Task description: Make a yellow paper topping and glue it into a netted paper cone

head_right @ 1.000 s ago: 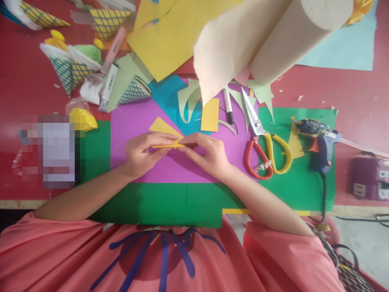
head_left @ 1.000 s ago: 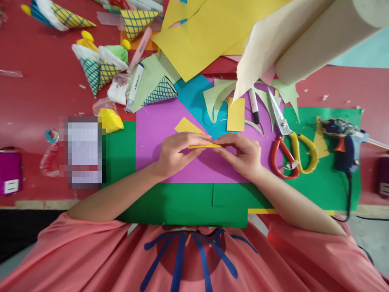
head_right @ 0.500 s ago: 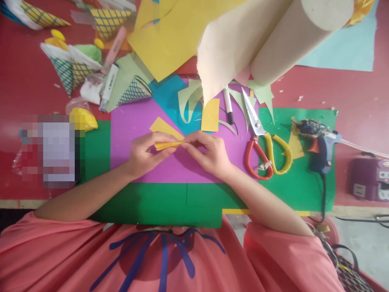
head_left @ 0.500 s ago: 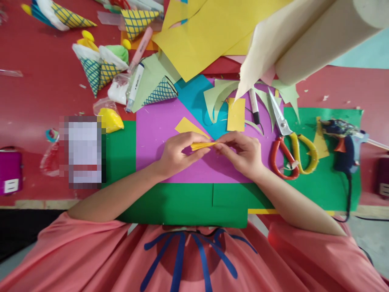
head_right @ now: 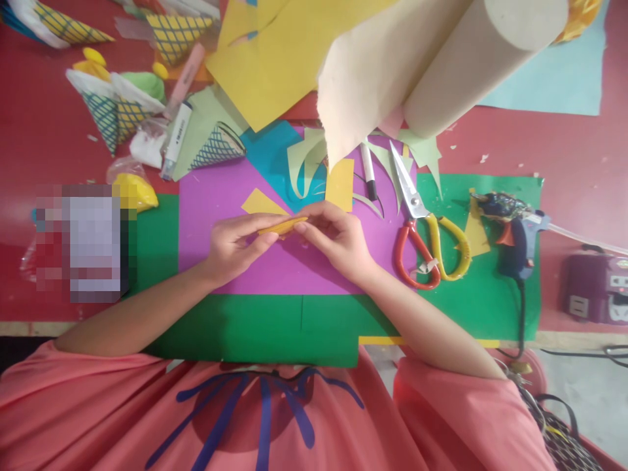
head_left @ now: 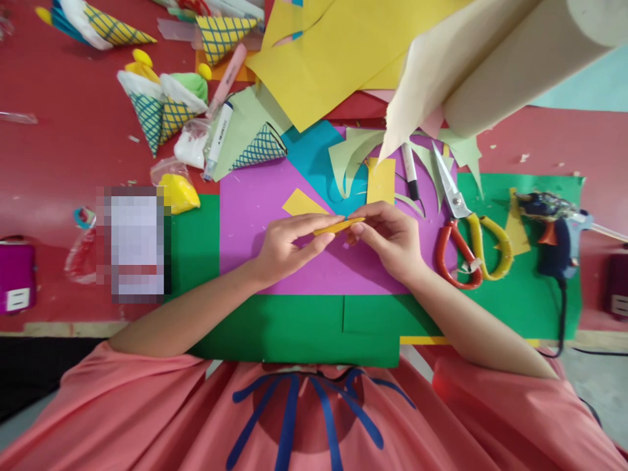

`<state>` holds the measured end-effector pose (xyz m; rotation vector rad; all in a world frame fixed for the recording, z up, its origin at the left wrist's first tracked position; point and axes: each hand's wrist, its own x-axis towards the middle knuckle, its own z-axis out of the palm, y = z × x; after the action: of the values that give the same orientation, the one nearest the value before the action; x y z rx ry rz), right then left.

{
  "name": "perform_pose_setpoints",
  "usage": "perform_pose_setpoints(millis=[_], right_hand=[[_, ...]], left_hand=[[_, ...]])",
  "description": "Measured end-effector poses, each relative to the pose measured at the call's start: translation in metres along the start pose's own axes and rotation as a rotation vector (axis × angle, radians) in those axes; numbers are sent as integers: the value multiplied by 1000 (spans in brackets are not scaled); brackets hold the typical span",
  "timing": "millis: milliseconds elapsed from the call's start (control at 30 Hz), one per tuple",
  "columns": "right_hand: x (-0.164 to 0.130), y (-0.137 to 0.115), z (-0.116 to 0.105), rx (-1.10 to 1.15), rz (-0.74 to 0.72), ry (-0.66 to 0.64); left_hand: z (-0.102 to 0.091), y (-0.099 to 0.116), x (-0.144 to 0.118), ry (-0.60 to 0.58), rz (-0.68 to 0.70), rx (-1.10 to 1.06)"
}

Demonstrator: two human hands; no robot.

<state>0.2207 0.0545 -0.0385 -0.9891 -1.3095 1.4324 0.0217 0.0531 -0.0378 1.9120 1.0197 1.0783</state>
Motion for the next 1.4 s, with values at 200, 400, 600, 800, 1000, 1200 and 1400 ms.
perform_pose_setpoints(millis=[200,400,600,800,1000,1200,1400], right_hand=[[-2,0,0,-192,-2,-19],[-1,-7,2,-61,124,-36],[1,-4,5,9,161,-83],[-3,1,7,-91,44,-31],[-5,2,5,-118,12,-5],[-1,-3,5,-28,176,-156],[-4,-4,5,-257,150,-238]], left_hand=[[1,-2,-2,-72,-90,22],[3,-4,-4,-38,-64,-60],[4,-6,-6,-20,-167,-70],[3,-1,-2,-69,-200,-102],[4,-2,0,-33,-204,-141],[3,-5,-1,-24,-84,25],[4,-2,-2,12,41,62]])
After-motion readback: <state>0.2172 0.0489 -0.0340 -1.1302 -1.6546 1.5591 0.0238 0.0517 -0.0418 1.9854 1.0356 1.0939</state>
